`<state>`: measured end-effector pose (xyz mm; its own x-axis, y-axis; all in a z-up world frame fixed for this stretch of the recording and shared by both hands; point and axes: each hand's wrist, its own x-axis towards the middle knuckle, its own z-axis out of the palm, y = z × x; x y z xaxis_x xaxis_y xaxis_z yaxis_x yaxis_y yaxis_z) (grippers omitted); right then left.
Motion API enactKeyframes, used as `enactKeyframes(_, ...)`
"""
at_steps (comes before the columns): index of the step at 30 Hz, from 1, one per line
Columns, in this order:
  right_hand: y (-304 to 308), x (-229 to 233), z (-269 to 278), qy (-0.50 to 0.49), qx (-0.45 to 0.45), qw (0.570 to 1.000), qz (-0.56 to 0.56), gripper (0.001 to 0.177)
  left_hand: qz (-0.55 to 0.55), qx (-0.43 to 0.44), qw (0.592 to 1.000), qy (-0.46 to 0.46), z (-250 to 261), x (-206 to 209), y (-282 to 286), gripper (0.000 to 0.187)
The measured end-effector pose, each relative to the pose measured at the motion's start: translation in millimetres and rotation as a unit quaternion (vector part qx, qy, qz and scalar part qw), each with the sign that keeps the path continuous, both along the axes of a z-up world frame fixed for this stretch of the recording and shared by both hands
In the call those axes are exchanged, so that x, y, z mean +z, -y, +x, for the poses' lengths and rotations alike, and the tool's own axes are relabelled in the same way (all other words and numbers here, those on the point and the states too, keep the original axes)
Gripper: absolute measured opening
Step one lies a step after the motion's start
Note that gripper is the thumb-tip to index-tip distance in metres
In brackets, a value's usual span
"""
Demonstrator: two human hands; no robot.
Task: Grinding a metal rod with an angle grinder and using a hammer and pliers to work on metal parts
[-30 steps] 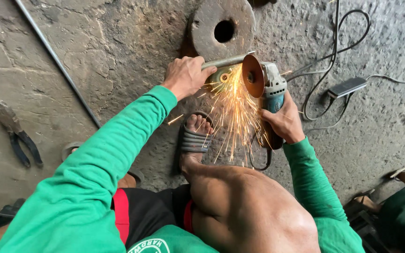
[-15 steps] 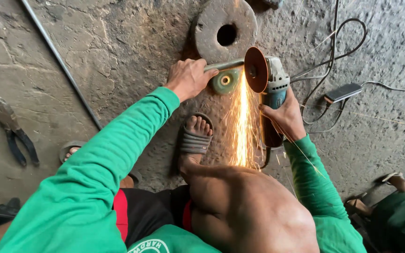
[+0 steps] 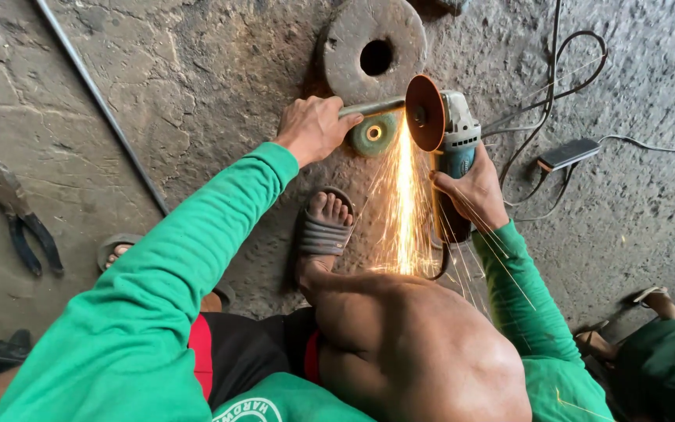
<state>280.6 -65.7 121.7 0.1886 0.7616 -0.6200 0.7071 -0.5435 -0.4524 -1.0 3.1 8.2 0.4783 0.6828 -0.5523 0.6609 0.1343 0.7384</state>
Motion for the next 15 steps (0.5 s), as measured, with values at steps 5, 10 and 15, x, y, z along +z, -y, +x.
enactKeyframes(5,5.7,-9.3,7.5,-0.008,0.007,1.0,-0.011,0.055,0.004,0.002,1.0,0.005,0.0,-1.4,0.8,0.057)
enactKeyframes(10,-5.8,8.1,-2.8,-0.003,0.014,1.0,-0.007,0.052,0.005,0.013,1.0,0.017,-1.9,3.9,-0.8,0.056)
enactKeyframes(15,6.6,-7.4,9.2,-0.001,0.028,1.0,-0.011,0.054,0.001,0.019,1.0,0.023,-0.2,-0.8,1.7,0.056)
